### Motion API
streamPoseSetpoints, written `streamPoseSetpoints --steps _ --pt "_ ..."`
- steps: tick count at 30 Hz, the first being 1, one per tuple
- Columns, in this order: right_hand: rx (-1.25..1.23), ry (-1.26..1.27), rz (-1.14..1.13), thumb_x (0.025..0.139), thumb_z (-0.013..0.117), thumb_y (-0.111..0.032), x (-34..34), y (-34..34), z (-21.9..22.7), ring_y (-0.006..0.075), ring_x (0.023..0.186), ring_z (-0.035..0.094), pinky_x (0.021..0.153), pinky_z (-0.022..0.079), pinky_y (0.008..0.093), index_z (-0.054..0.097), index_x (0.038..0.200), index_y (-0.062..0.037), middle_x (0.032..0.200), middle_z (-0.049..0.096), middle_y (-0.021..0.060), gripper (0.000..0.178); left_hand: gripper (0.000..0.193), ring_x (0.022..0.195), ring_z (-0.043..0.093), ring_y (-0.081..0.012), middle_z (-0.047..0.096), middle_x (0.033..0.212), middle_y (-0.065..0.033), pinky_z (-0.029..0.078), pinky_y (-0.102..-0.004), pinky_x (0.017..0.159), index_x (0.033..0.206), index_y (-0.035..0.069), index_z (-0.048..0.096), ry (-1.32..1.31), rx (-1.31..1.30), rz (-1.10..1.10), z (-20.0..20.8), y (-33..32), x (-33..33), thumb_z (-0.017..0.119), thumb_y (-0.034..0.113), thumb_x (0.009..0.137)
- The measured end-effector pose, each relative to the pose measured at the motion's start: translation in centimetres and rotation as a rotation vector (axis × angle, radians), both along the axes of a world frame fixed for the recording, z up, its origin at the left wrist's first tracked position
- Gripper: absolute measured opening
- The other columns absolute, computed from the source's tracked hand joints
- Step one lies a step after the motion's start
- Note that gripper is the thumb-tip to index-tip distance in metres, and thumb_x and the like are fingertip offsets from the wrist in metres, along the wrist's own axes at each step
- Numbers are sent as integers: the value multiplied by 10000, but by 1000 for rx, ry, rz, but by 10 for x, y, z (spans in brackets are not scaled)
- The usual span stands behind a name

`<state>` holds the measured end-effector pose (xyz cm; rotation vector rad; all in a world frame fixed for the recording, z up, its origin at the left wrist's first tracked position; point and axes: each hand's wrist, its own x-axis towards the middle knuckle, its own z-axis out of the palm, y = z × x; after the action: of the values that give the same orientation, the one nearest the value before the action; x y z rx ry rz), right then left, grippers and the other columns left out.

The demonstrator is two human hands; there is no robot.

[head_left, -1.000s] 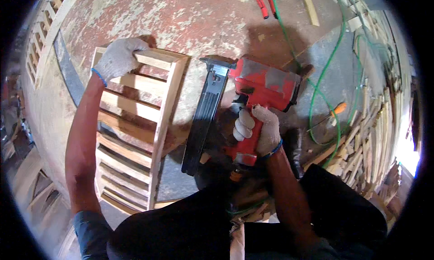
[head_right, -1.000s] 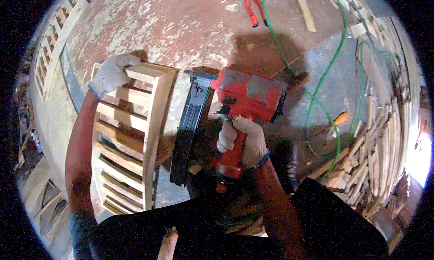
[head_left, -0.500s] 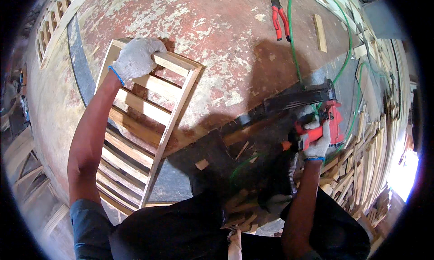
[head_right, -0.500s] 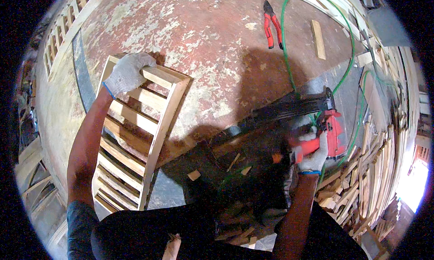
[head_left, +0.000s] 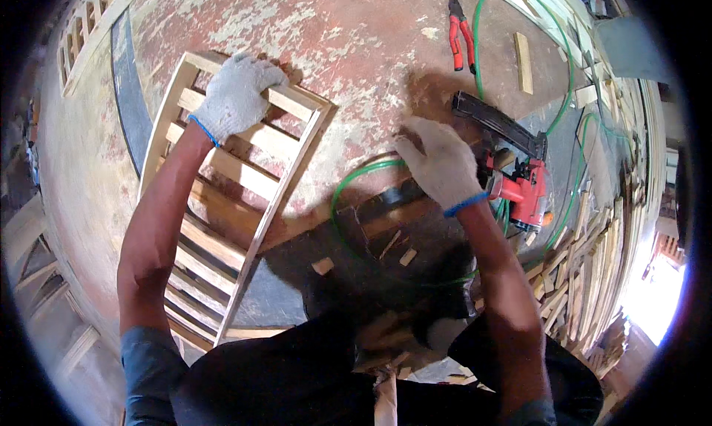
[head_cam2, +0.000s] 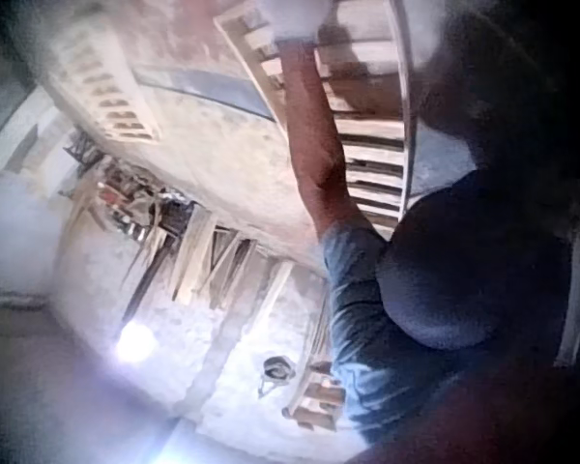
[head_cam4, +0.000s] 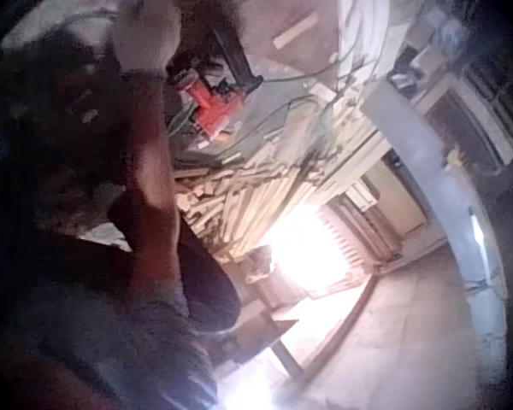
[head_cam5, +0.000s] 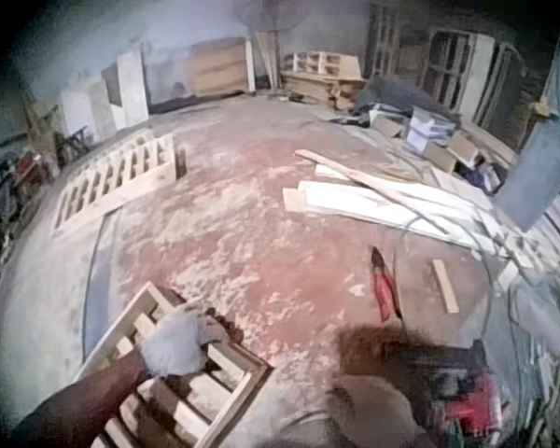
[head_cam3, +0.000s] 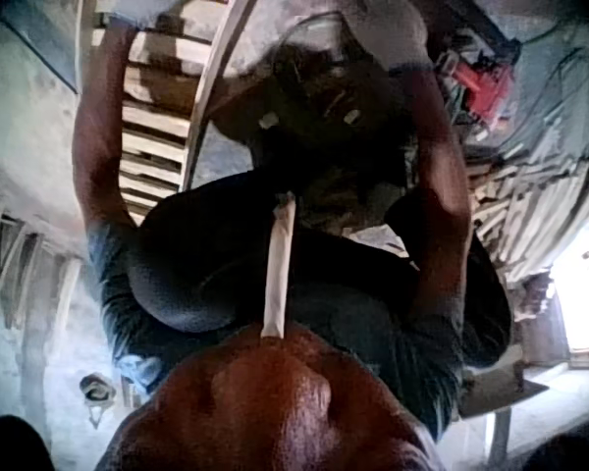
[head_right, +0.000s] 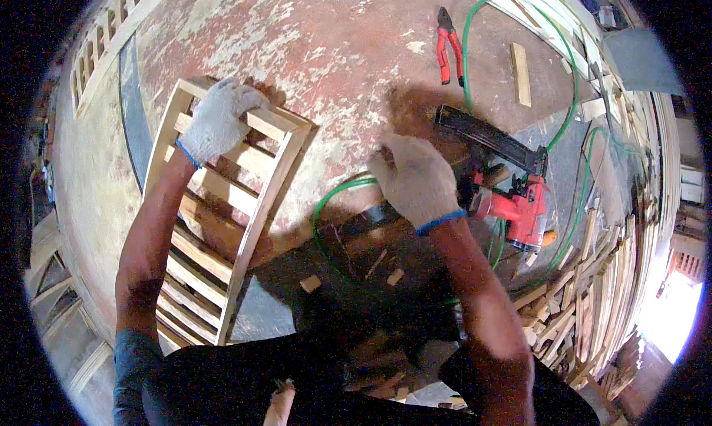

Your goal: The person assembles a wooden frame structure on the floor using a pneumatic nail gun. They position wooden slats between two side rails and secure them with nails, occasionally using a hammer to adjust the pieces. The person works on multiple frames, picking up new pieces and nailing them into place.

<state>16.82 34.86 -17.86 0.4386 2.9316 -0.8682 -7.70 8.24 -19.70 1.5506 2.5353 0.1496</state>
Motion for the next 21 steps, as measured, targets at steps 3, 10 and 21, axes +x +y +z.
streamPoseSetpoints --steps 3,10,21 --pt "-102 -276 137 980 554 -353 9 8 -8 426 958 685 853 525 548 670 963 -21 1023 714 209 352 328 1086 619 -306 713 1088 -82 446 -439 1023 1043 127 722 0 -6 23 6 -5 8 657 72 726" --pt "223 -549 467 905 591 -216 114 -21 3 339 843 682 735 549 511 606 1001 -82 871 651 131 165 466 1235 584 -302 680 1218 -57 382 -456 1155 1119 135 706 -131 25 66 -4 -68 21 687 33 665" --pt "593 -328 745 893 596 -200 77 -35 -25 219 925 622 748 468 382 652 1032 -112 936 635 40 174 384 1170 642 -321 700 1223 -157 418 -436 1106 1207 85 716 -162 348 525 5 -57 25 500 360 1048"
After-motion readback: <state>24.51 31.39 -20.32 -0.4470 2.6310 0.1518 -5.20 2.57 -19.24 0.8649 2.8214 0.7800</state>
